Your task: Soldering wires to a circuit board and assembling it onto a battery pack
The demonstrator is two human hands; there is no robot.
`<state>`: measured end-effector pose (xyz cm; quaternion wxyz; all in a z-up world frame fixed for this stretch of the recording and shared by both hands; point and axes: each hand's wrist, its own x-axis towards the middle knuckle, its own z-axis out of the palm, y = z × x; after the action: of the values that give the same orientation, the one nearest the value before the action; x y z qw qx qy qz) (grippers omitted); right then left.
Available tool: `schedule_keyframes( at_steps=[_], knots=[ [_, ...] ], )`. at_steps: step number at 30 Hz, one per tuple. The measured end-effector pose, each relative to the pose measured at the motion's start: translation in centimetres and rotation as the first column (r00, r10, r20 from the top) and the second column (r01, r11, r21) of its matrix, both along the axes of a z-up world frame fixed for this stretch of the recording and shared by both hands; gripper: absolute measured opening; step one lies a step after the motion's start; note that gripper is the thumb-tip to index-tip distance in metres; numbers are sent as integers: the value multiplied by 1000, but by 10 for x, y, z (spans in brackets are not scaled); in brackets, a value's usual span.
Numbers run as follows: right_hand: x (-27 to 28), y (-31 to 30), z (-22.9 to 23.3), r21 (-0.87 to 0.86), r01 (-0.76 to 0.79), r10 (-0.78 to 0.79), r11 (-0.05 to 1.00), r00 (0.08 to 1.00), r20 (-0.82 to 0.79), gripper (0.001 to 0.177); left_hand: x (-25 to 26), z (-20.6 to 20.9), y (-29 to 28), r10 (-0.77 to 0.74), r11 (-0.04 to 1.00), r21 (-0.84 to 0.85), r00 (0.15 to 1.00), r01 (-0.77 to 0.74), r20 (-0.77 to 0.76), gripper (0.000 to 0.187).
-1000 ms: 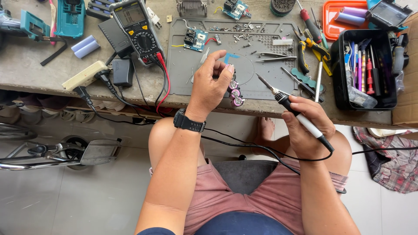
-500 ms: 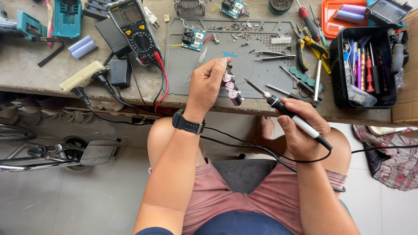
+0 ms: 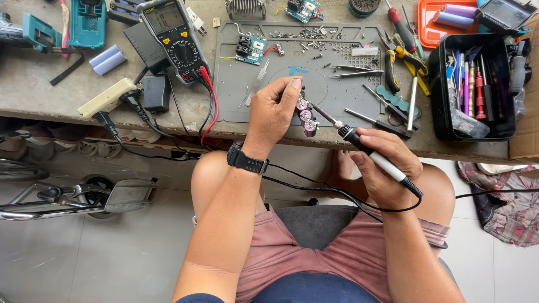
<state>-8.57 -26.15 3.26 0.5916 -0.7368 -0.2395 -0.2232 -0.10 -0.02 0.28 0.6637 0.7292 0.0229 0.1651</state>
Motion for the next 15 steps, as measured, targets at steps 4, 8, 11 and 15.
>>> schedule_keyframes(
  at_steps=[4, 8, 11, 15],
  knots=[
    [-1, 4, 4, -12, 4, -4, 1000, 1000, 6, 28, -2, 3, 0, 5, 1000, -2, 1000, -5, 8, 27],
    [-2, 4, 7, -50, 8, -6, 999, 1000, 29, 27, -4, 5, -1, 21, 1000, -3, 1000, -21, 20, 27],
    [-2, 6, 9, -73, 17, -13, 997, 998, 57, 26, -4, 6, 0, 23, 1000, -5, 999, -23, 33, 27],
    [-3, 8, 21, -160, 94, -66, 983, 983, 171, 18, -2, 10, 2, 44, 999, 8, 998, -45, 50, 28]
  ],
)
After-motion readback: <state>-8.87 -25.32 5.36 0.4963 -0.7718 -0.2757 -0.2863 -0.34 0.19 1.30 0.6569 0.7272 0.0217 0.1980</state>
